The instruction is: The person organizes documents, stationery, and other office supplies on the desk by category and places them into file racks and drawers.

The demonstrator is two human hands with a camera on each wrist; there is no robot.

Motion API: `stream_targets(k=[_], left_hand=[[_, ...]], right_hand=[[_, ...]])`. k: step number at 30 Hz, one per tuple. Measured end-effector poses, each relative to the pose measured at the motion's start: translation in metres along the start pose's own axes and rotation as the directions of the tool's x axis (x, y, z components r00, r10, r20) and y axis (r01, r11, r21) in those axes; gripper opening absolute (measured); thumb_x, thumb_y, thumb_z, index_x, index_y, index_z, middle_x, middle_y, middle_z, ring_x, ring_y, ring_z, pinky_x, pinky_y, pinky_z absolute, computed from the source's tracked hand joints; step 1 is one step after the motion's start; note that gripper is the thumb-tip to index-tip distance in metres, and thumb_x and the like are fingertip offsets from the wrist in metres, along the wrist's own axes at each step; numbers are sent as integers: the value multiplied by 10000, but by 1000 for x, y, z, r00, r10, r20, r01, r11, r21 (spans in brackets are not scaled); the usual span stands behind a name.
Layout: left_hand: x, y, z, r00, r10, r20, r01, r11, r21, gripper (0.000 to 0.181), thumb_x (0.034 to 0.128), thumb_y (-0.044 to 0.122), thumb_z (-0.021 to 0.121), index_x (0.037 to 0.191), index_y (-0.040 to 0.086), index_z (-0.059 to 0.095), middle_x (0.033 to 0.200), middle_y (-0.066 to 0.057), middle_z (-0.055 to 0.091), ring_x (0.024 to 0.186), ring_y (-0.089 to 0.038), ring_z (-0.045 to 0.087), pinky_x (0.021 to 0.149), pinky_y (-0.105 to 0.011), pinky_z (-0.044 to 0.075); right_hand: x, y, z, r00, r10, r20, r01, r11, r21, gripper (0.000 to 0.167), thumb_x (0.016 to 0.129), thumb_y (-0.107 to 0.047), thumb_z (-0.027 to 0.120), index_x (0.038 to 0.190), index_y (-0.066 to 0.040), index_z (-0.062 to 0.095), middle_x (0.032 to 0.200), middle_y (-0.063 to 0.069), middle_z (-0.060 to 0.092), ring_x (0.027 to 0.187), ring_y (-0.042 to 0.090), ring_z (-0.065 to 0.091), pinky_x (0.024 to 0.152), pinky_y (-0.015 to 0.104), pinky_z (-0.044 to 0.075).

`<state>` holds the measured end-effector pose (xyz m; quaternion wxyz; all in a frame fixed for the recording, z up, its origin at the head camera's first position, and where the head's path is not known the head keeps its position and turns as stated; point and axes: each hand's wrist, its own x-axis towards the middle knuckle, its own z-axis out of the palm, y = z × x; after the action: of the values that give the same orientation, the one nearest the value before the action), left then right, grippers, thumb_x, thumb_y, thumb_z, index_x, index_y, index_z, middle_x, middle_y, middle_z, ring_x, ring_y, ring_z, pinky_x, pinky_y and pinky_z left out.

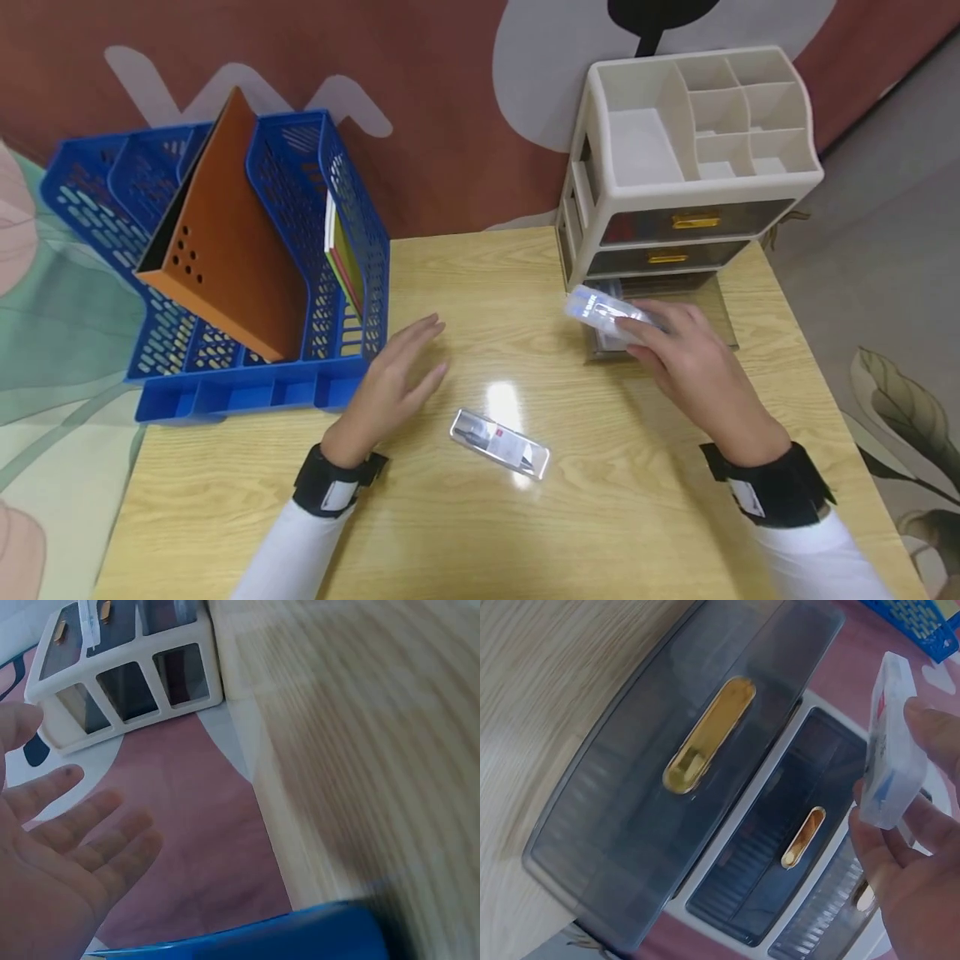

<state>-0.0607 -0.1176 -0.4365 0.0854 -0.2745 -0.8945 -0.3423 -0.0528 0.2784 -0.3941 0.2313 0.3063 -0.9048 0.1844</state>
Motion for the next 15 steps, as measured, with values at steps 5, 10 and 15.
stream_targets(k=[5, 10, 15], left_hand=[[-4, 0, -2, 999, 13, 29, -15, 997, 69, 525, 1004, 268, 677, 1471, 68, 544, 1549, -174, 505, 1437, -332, 487, 1167, -477, 438], [-9, -1, -2, 998, 13, 54, -18, 995, 99, 533, 992, 262, 698, 1466, 68, 554, 1555, -170, 501, 1438, -341, 485, 1155, -500, 449], [-12, -2, -1, 996, -1, 85, -10, 992, 126, 518, 1004, 283, 679, 1464, 76, 561, 1574, -155, 484, 1461, -324, 462, 1170, -505, 431]], right_hand=[[-7, 7, -5, 998, 47, 37, -46, 999, -27, 608, 1092, -499, 386, 1190, -11, 735, 1221, 249, 675, 1037, 437, 615, 861, 517, 496], [-15, 12, -11, 994, 83, 75, -79, 996, -45, 457, 1063, -398, 557, 1186, 8, 726, 1219, 281, 663, 1032, 463, 621, 852, 579, 526], [-19, 16, -17, 980, 164, 116, -153, 983, -98, 479, 717, 33, 877, 1167, 5, 714, 1212, 299, 656, 996, 488, 611, 803, 638, 543]])
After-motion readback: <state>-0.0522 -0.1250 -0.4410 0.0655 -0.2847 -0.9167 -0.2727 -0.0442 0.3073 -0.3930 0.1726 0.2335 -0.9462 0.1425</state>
